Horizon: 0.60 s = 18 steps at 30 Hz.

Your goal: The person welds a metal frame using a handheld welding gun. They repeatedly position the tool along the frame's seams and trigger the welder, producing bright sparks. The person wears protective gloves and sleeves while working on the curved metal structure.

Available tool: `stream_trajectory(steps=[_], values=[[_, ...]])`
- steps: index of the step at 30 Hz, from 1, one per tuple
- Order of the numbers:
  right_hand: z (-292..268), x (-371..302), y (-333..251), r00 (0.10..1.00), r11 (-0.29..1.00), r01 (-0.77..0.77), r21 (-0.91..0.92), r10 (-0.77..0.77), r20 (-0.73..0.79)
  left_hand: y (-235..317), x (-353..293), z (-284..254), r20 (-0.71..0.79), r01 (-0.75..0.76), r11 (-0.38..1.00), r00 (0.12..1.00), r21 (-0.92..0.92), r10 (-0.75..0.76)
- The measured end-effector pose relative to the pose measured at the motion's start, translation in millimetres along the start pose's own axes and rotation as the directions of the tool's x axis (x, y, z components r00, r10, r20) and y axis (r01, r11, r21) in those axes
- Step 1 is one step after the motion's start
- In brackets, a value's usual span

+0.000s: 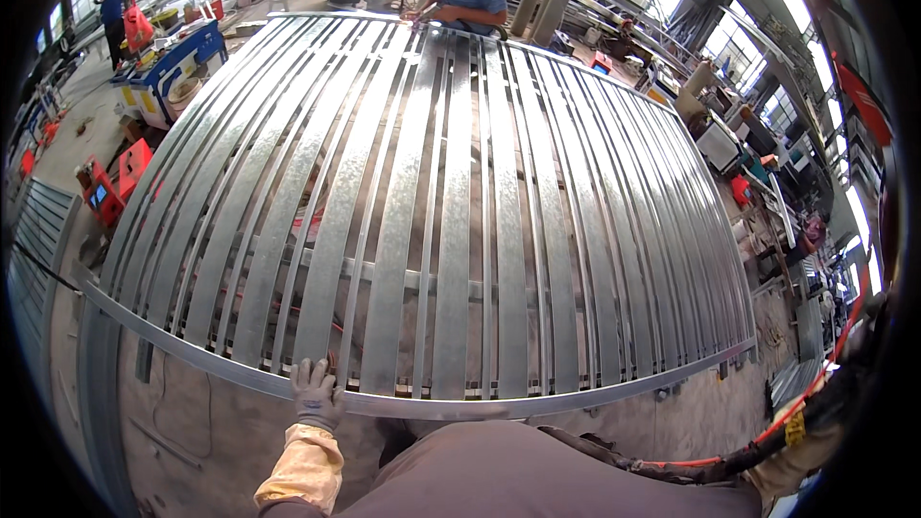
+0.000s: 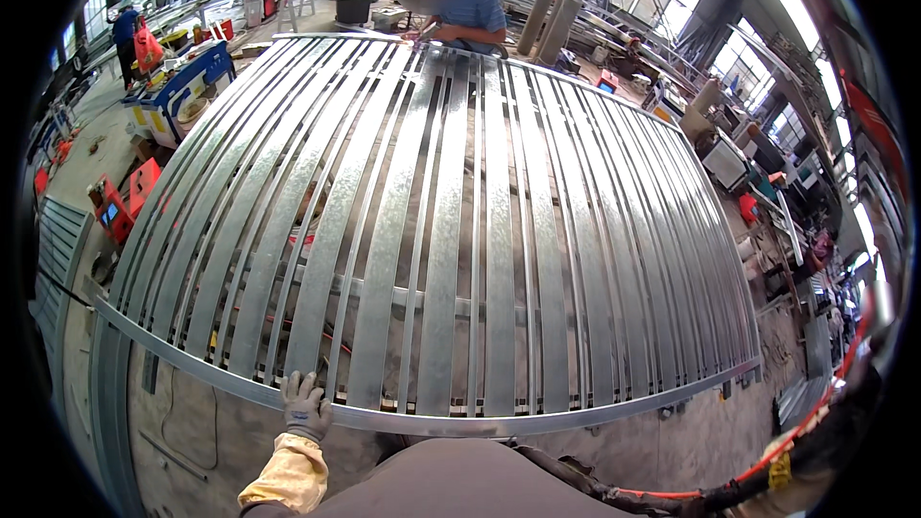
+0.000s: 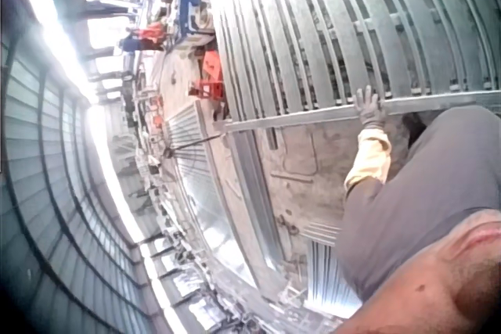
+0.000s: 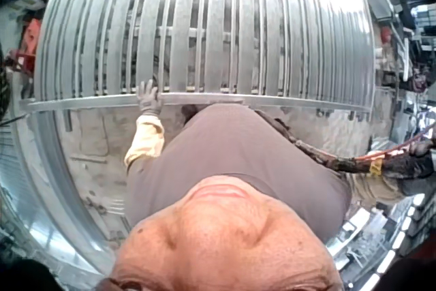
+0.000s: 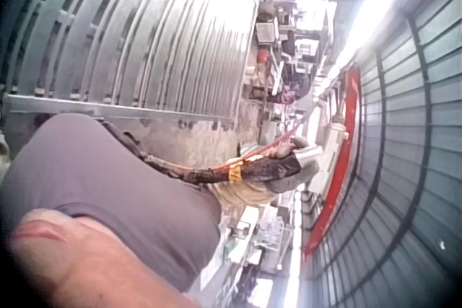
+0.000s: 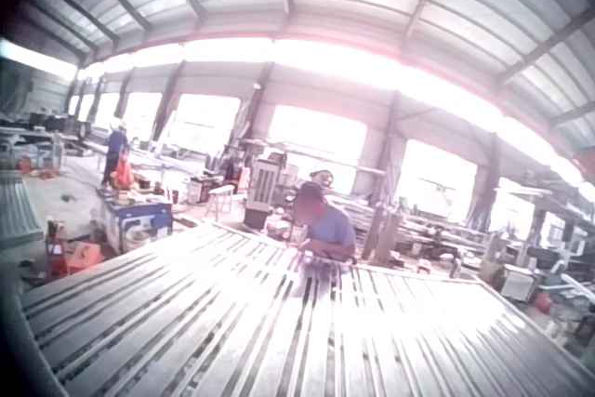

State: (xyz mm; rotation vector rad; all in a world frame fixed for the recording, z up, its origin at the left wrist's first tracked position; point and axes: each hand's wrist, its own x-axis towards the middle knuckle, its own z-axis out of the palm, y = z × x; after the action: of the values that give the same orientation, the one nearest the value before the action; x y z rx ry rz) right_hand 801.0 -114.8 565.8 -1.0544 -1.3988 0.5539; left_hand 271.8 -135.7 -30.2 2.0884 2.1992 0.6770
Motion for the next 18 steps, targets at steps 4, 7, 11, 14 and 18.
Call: stream_trajectory(steps=[4, 7, 11, 14, 18], values=[[27, 68, 121, 0.958, 0.996, 0.013, 0.085, 0.012, -0.287, 10, 0, 1, 0.009, 0.095, 0.995, 0.995, 0.042, -0.095], [6, 132, 190, 0.896, 0.993, -0.008, -0.121, 0.061, 0.440, 18, -10, 15, 0.029, 0.190, 0.971, 0.980, 0.143, -0.196], [76, 166, 311, 0.713, 0.948, -0.213, 0.238, -0.016, 0.701, 41, 0, -6, 0.079, 0.234, 0.929, 0.961, 0.288, -0.267], [114, 139, 409, 0.482, 0.875, -0.420, 0.239, -0.008, 0.876, 49, 20, -1, 0.181, 0.235, 0.922, 0.937, 0.308, -0.299], [215, 80, 393, -0.136, 0.709, -0.647, -0.281, 0.256, 0.957, 39, 6, -21, 0.222, 0.290, 0.886, 0.896, 0.362, -0.385]])
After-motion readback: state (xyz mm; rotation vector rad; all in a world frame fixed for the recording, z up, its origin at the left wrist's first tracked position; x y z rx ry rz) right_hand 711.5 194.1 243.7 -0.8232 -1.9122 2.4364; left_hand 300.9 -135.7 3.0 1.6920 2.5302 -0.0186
